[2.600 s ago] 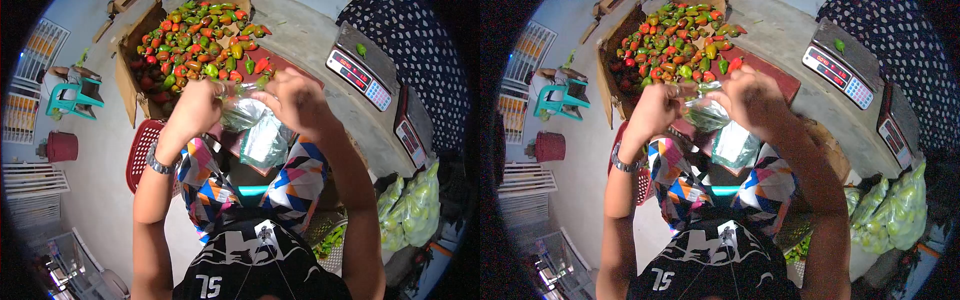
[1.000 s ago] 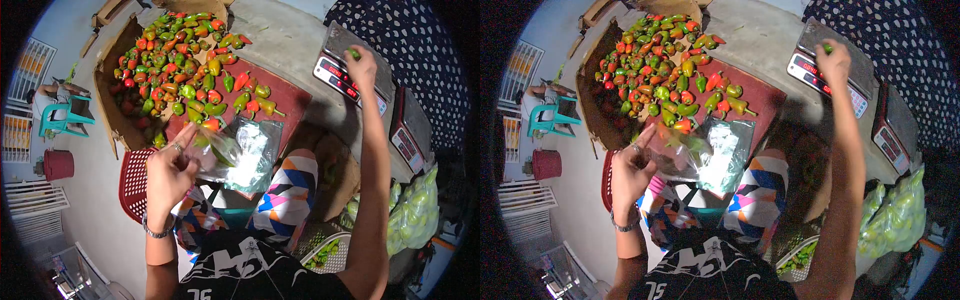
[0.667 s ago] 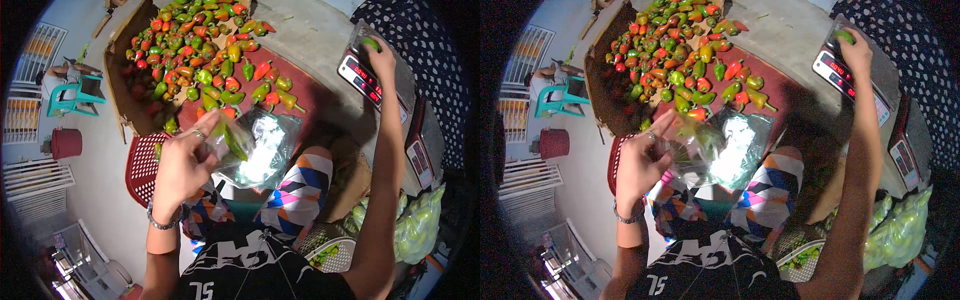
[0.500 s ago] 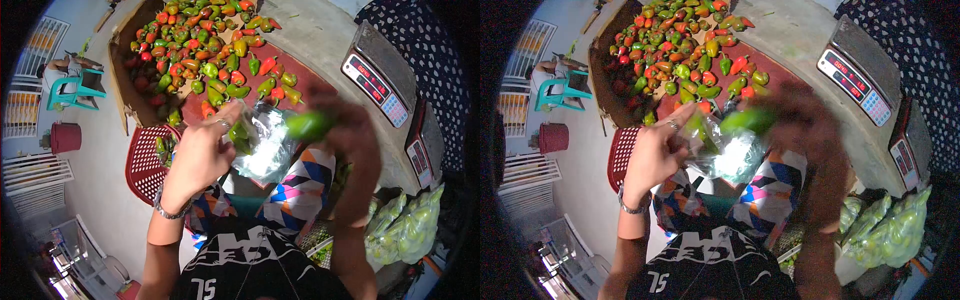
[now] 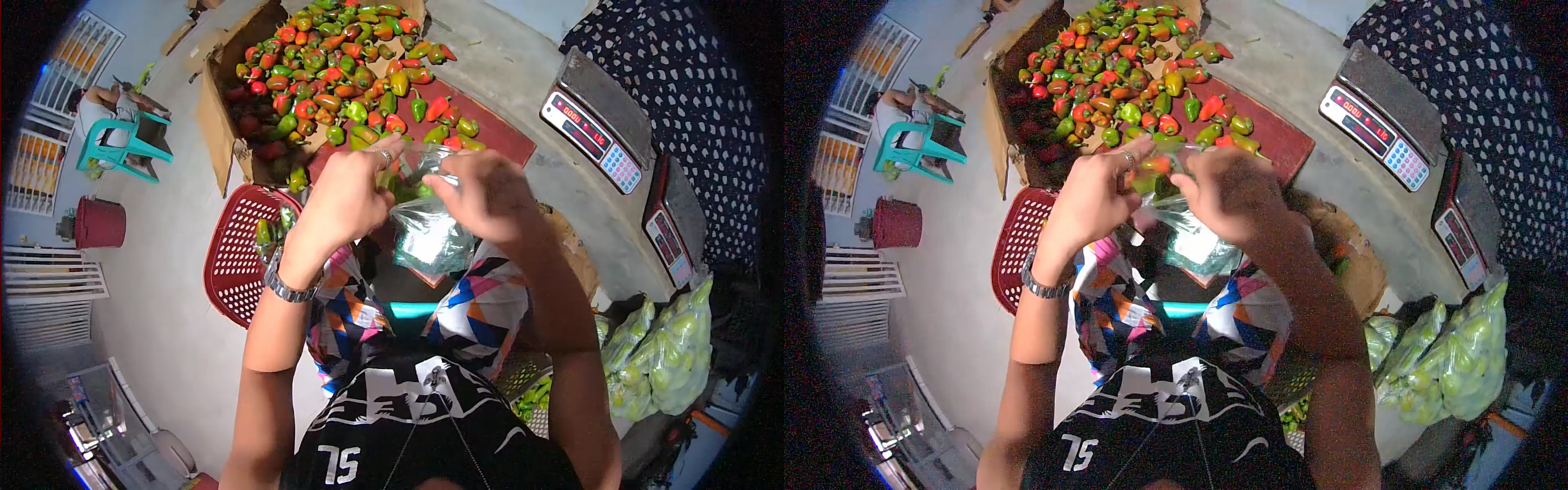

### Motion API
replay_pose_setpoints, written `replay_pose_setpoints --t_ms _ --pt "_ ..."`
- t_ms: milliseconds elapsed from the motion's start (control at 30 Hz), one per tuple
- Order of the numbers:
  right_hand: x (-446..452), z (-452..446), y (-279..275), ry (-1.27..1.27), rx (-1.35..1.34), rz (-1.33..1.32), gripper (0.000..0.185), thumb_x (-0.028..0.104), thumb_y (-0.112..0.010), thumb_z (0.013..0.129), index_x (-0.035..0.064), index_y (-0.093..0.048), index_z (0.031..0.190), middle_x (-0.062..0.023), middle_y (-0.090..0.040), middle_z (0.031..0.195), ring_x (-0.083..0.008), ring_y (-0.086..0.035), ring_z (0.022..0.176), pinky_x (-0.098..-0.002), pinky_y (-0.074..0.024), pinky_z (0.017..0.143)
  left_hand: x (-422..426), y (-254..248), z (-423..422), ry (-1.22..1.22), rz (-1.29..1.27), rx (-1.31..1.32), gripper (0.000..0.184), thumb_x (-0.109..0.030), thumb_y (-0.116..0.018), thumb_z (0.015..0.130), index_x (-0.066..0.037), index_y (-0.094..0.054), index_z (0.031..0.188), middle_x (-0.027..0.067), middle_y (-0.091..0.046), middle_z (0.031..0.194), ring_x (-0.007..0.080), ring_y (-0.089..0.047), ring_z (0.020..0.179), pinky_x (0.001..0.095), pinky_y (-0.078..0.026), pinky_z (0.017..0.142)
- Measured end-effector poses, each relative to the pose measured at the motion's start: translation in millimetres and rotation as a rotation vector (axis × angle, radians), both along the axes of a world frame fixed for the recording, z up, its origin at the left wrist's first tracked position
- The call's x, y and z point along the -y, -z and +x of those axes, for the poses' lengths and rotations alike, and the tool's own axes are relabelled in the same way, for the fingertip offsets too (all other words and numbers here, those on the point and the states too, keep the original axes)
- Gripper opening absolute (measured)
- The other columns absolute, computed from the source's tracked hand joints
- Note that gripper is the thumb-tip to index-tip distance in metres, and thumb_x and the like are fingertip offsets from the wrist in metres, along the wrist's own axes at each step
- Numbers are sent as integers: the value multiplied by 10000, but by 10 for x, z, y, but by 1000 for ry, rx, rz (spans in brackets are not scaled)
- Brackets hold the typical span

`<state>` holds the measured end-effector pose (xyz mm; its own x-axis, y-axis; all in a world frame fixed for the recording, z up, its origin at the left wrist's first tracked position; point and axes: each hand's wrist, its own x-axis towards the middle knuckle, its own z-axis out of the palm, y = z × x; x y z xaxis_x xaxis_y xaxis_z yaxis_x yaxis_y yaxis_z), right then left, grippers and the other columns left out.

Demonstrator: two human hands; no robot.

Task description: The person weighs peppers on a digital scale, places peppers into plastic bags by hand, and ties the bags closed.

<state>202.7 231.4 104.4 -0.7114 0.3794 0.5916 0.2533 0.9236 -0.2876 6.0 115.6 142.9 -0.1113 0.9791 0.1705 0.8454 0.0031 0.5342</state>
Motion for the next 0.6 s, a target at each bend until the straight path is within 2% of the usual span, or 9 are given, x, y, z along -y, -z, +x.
replay_pose_setpoints --t_ms 100,133,233,267,333,400,500,567,600 --pt "-118 103 -360 -144 37 -220 245 223 -804 846 46 -636 825 -135 -655 745 -375 -673 738 -469 -549 674 31 -166 36 -59 -43 101 698 35 -696 706 -84 -647 1393 178 -702 886 209 -702 702 349 -559 697" --pt "-185 180 -439 -261 -87 -223 298 209 -879 772 45 -691 934 -140 -722 905 -341 -720 865 -411 -579 760 37 -256 51 -92 -81 150 696 38 -691 711 -88 -651 1394 161 -683 782 164 -689 675 330 -551 677" --pt "-182 486 -529 -144 -324 -314 554 211 -940 708 53 -691 1177 -151 -698 1234 -304 -688 1151 -386 -568 933 59 -411 28 -116 -139 355 652 80 -630 750 -58 -662 1386 30 -587 682 48 -611 593 259 -514 601" --pt "-158 677 -326 -58 -269 -533 962 282 -996 623 84 -532 1442 -169 -504 1515 -318 -494 1412 -431 -460 1117 76 -435 25 -120 -152 450 630 102 -598 773 -38 -664 1384 -28 -557 653 13 -582 555 230 -498 562" --pt "-45 578 395 -192 -356 -711 1131 296 -1015 572 67 -422 1508 -181 -417 1572 -340 -412 1468 -458 -399 1170 112 -577 98 -122 -139 676 611 119 -580 796 -17 -654 1387 -63 -548 652 34 -595 543 227 -515 540" --pt "194 360 521 -232 -282 -743 1301 305 -1033 509 31 -312 1557 -194 -331 1622 -360 -347 1502 -485 -353 1201 134 -639 205 -95 -123 821 593 135 -550 827 -1 -632 1398 -75 -542 651 56 -614 542 244 -572 517" --pt "548 -362 745 -163 -301 -624 1102 280 -984 629 -24 -394 1508 -202 -442 1551 -337 -467 1408 -468 -399 1156 151 -606 287 -24 -1 707 576 134 -548 832 13 -632 1389 -70 -539 651 67 -624 533 253 -584 527" --pt "443 -668 1014 -676 -727 -1514 785 288 -883 770 4 -522 1406 -190 -586 1368 -304 -582 1246 -445 -465 1068 228 -626 280 -25 -20 781 513 132 -549 845 20 -678 1329 29 -700 913 77 -670 624 226 -557 571" --pt "418 -733 963 -681 -735 -1568 631 292 -822 836 14 -571 1344 -173 -630 1263 -284 -618 1155 -428 -491 1010 272 -649 240 -12 4 759 493 130 -551 850 22 -690 1311 62 -722 1019 84 -688 665 223 -556 586"
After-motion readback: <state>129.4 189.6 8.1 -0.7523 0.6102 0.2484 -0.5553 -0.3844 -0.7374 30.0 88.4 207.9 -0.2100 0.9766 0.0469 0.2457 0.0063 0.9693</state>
